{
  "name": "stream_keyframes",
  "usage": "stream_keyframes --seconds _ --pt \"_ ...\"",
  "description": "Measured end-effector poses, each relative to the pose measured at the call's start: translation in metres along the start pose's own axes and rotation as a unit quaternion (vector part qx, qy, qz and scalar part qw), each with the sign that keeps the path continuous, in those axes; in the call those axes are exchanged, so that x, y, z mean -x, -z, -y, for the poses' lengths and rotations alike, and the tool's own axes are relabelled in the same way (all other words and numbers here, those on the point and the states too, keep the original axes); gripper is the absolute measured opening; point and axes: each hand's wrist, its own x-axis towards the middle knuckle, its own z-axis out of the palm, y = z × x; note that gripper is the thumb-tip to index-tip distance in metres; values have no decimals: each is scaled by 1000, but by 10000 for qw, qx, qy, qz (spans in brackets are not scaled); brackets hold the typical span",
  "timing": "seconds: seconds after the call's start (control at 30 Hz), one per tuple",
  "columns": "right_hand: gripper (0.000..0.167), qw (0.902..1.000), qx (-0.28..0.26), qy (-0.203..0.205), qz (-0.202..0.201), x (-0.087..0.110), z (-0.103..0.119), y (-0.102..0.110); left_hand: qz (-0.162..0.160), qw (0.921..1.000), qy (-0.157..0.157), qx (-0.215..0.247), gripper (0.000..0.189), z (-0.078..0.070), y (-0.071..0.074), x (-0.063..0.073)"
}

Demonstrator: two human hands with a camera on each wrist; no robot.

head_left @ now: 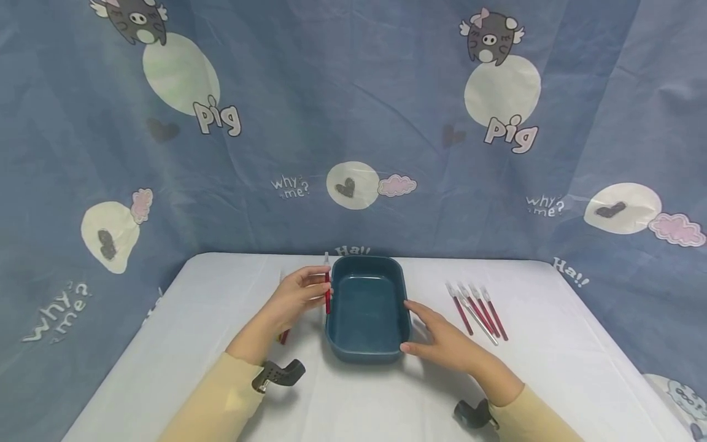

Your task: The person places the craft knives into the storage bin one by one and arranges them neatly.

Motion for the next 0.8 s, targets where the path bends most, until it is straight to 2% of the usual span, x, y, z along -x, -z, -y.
stream_keyframes --seconds 0.27,0.43,0.8 --pt "94 9999 -132 -60 58 -2 0 -1 230 9997 63 -44 49 -2 -22 -6" --pt "93 9997 -225 -11 87 -4 0 -3 337 9989 119 -315 49 1 -32 -7" --pt "90 9992 -343 -207 63 -5 1 -2 334 9971 -52 -685 43 4 -63 -19"
